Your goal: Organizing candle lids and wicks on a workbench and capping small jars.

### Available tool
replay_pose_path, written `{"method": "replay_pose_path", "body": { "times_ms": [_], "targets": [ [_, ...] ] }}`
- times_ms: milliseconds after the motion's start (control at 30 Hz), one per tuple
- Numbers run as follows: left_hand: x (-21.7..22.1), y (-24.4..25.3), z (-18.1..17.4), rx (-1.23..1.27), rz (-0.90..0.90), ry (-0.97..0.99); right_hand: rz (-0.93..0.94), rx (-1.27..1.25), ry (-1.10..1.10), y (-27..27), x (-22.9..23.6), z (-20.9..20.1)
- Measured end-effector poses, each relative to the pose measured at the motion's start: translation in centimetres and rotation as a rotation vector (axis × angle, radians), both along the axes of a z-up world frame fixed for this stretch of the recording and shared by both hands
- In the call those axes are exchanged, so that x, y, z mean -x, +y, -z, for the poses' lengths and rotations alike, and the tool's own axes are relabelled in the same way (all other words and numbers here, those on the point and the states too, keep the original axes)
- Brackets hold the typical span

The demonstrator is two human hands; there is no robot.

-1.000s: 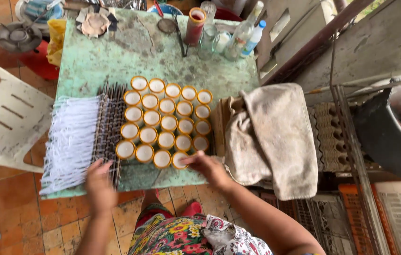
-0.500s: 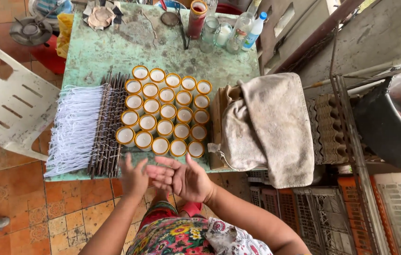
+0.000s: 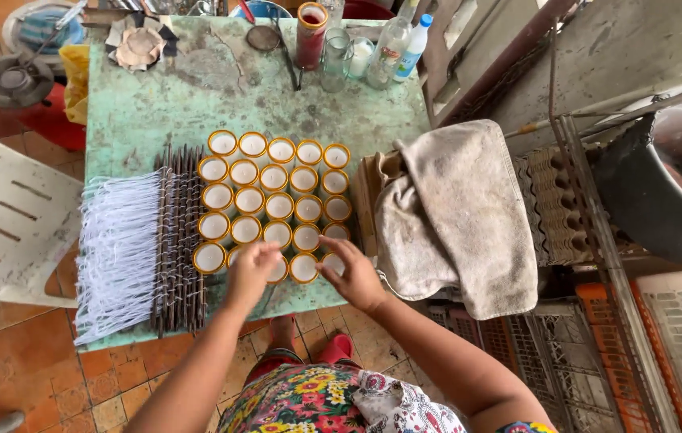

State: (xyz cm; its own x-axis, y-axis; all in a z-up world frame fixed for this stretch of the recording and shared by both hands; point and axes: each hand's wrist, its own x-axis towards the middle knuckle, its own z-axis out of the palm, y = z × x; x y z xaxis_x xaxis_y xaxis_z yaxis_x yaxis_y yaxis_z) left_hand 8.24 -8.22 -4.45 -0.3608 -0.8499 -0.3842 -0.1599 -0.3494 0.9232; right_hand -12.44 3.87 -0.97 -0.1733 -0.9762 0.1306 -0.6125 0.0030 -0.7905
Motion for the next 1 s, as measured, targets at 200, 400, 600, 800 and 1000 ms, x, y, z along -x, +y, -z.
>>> {"method": "replay_pose_path", "body": {
  "times_ms": [200, 400, 600, 800, 1000],
  "targets": [
    [7.3, -10.0, 8.5, 0.964, 0.324, -0.820, 0.233, -0.008, 0.161, -1.2, 2.8, 0.6],
    [12.3, -8.9, 5.6, 0.806, 0.692, -0.995, 0.441, -0.127, 0.015, -0.1, 4.6, 1.3],
    [14.0, -9.3, 5.5, 0.759, 0.805, -1.015, 0.494, -0.130, -0.648, -0.2, 4.8, -1.0],
    [14.8, -9.3, 9.0, 0.757, 0.768, -1.087, 0.441, -0.164, -0.720, -0.2, 4.8, -1.5],
    [15.5, -9.3, 8.2, 0.726, 0.659, -1.020, 0.371, -0.196, -0.745, -0.2, 5.5, -1.0]
  ]
}}
